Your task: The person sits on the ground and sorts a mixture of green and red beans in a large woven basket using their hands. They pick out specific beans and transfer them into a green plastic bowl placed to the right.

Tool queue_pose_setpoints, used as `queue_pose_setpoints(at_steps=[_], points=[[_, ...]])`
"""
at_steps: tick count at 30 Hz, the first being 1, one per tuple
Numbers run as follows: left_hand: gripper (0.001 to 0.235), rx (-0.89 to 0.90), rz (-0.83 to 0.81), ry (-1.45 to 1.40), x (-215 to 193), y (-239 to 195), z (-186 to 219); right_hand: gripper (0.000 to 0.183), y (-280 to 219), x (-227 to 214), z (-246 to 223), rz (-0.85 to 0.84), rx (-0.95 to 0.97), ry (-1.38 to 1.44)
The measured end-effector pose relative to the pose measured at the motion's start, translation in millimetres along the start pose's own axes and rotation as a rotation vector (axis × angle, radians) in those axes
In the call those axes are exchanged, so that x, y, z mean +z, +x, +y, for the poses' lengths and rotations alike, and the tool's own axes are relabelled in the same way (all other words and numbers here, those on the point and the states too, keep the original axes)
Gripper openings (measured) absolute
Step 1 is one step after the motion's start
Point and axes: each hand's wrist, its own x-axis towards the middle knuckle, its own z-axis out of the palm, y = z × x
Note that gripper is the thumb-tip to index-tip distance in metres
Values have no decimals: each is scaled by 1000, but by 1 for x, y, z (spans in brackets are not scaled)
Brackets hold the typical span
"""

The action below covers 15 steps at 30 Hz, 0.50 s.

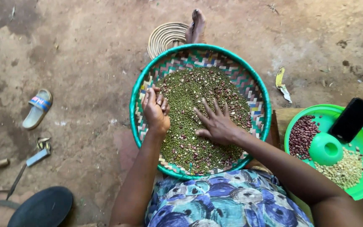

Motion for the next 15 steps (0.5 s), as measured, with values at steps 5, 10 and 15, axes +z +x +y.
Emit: queue_pose_setpoints(at_steps=[5,10,15], points=[[27,-11,5,-7,-6,4,-5,88,-51,-38,-49,-259,-137,32],[28,-62,-28,79,2,-3,-4,34,-22,-63,-11,-218,-249,539],[25,-74,-122,244,9,-1,-12,17,79,-40,98,442,-141,270]])
